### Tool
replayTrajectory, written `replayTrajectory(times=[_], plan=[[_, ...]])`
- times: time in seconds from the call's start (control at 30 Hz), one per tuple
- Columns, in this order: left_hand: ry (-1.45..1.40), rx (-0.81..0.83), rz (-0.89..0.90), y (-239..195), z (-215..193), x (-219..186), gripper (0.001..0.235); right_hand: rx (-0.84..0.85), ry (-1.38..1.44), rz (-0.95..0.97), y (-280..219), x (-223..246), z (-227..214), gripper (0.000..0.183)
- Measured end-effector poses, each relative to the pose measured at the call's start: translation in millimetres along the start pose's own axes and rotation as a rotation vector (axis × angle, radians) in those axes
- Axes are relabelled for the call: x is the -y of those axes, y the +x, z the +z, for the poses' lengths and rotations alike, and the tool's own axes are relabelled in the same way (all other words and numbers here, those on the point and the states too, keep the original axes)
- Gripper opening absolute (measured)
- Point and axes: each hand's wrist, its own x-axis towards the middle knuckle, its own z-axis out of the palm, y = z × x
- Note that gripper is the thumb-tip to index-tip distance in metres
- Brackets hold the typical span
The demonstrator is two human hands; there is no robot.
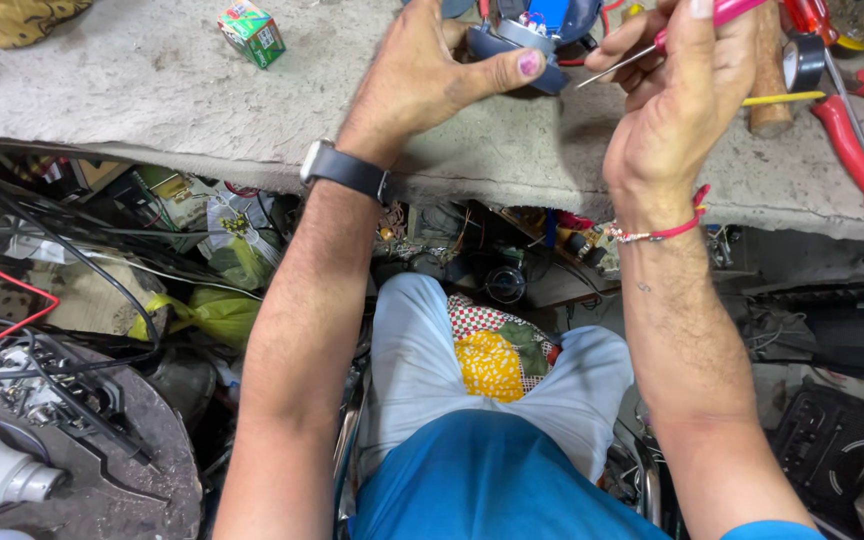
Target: The person disassembles a small round electronic device, adjusts internal wiring and components with a screwdriver, and reassembles the casing. The person handles the device, a screwdriver, and internal wires throughout the process.
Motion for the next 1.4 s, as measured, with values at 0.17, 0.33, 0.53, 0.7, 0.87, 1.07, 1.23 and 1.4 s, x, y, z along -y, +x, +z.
replayTrajectory(times=[0.17,0.33,0.53,0.7,0.87,1.07,1.23,1.4], plan=[[-0.289,0.107,0.081,15,-3,0,0.088,0.254,-0.549,-0.262,-31,12,27,0.007],[-0.155,0.084,-0.228,19,-4,-10,0.122,0.609,-1.172,-0.477,-31,13,64,0.019],[-0.13,0.097,-0.29,18,-6,-6,0.129,0.778,-1.418,-0.307,-19,-11,79,0.012],[-0.305,0.141,-0.144,10,-9,3,0.127,0.744,-1.434,-0.38,-23,-9,84,0.007],[-0.28,0.181,-0.1,5,-11,5,0.127,0.813,-1.354,-0.457,-28,10,72,0.008],[0.239,0.221,0.069,-15,-11,0,0.127,0.476,-1.207,-0.427,-32,44,9,0.016],[0.505,0.148,0.139,-21,4,-19,0.141,0.208,-1.33,-0.132,11,32,-58,0.011],[0.616,0.098,0.035,-23,13,-30,0.14,0.169,-1.202,-0.102,29,19,-73,0.02]])
